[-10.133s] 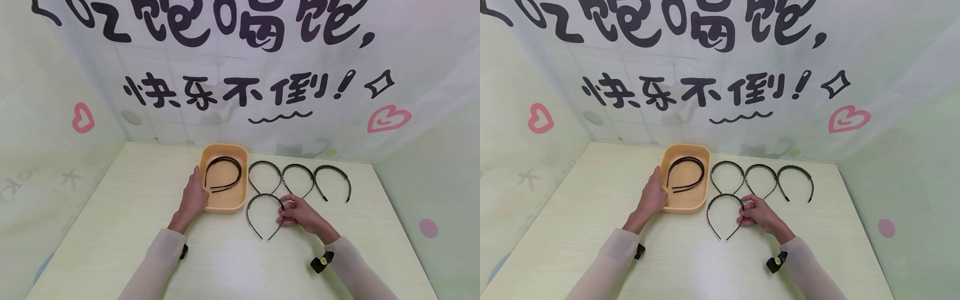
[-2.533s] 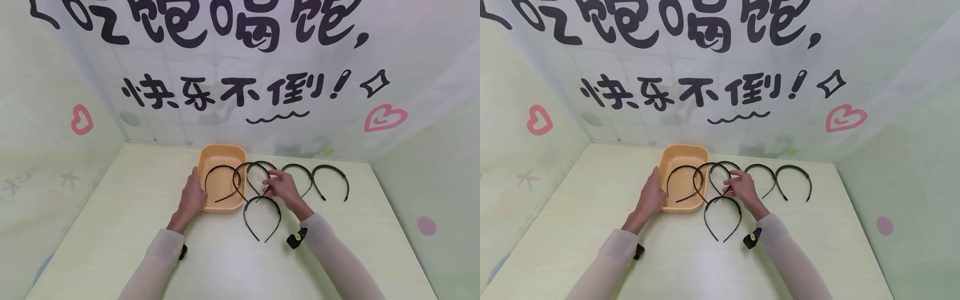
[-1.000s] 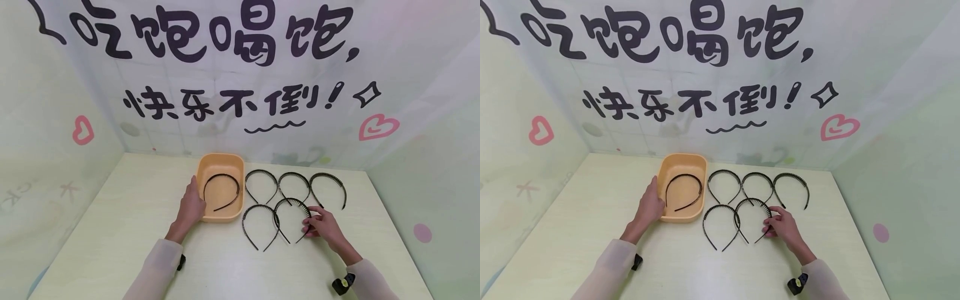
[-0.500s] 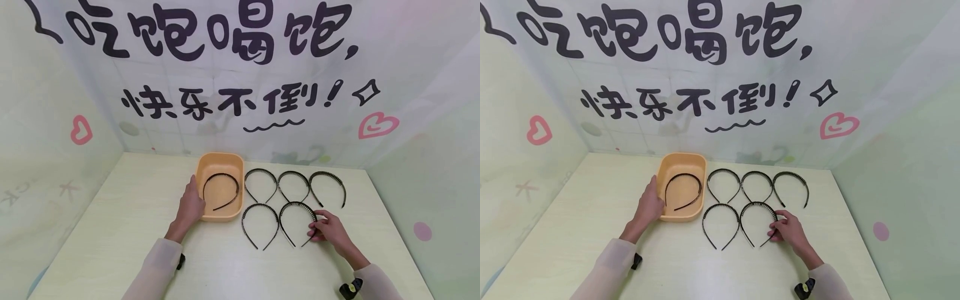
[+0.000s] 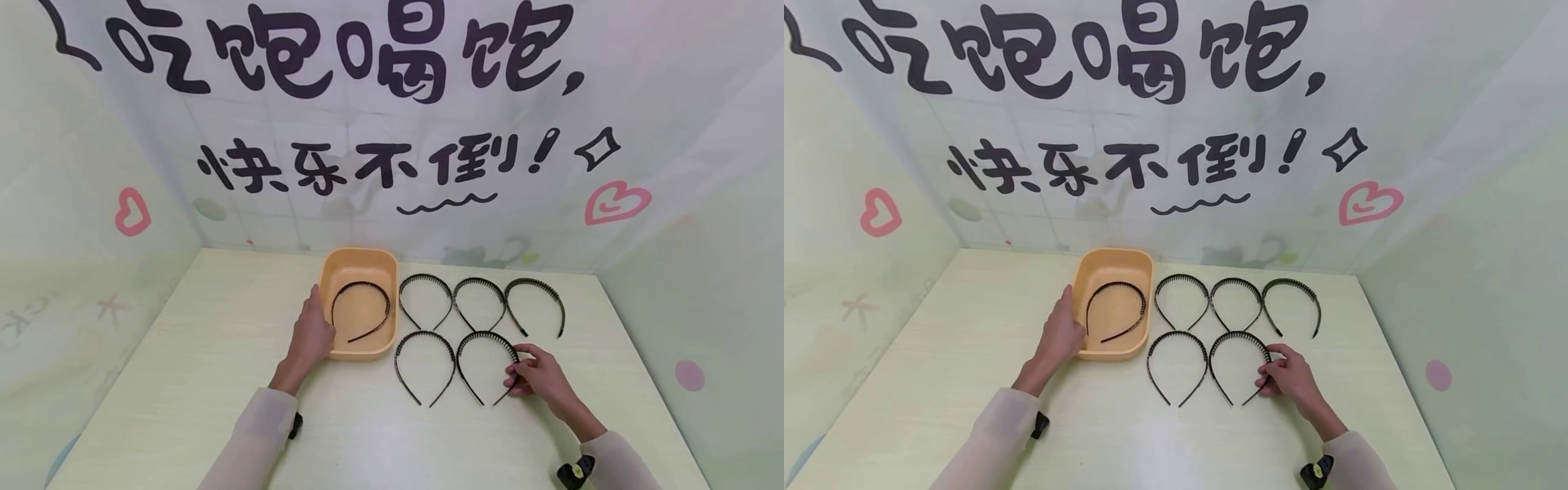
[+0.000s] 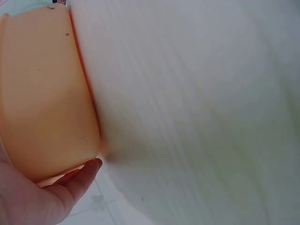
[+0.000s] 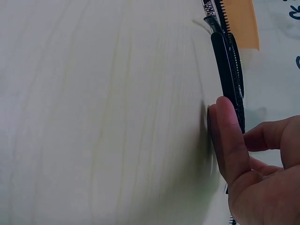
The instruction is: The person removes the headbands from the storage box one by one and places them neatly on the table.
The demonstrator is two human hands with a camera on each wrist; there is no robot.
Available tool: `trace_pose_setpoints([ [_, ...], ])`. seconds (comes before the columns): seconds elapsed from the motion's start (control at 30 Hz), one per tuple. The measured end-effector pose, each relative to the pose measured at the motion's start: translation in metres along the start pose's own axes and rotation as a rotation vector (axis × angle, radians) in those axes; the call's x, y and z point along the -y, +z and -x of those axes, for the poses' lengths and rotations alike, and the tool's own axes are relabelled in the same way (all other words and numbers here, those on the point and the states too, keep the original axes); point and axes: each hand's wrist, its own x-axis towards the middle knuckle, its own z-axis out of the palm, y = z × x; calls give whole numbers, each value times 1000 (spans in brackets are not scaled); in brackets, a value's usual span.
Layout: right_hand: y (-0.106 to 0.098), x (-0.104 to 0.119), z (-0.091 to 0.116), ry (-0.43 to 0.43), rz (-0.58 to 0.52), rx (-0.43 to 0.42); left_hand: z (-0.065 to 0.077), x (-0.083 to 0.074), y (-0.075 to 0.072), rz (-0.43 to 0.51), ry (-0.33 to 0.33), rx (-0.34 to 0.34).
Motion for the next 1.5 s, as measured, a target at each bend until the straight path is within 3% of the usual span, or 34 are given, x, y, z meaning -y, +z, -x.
trace_pose_setpoints([
  [0.17, -3, 3, 1, -11, 49, 27, 0, 0, 0, 1, -3, 2],
  [0.43, -11, 11, 0, -49, 267, 59, -3, 1, 0, 11, -8, -1],
  [0.67, -12, 14, -2, -39, 399, 34, -2, 3, 1, 2, -3, -3],
  [1.5, -10, 20, -8, -81, 582, -33, -2, 4, 2, -6, 4, -16],
])
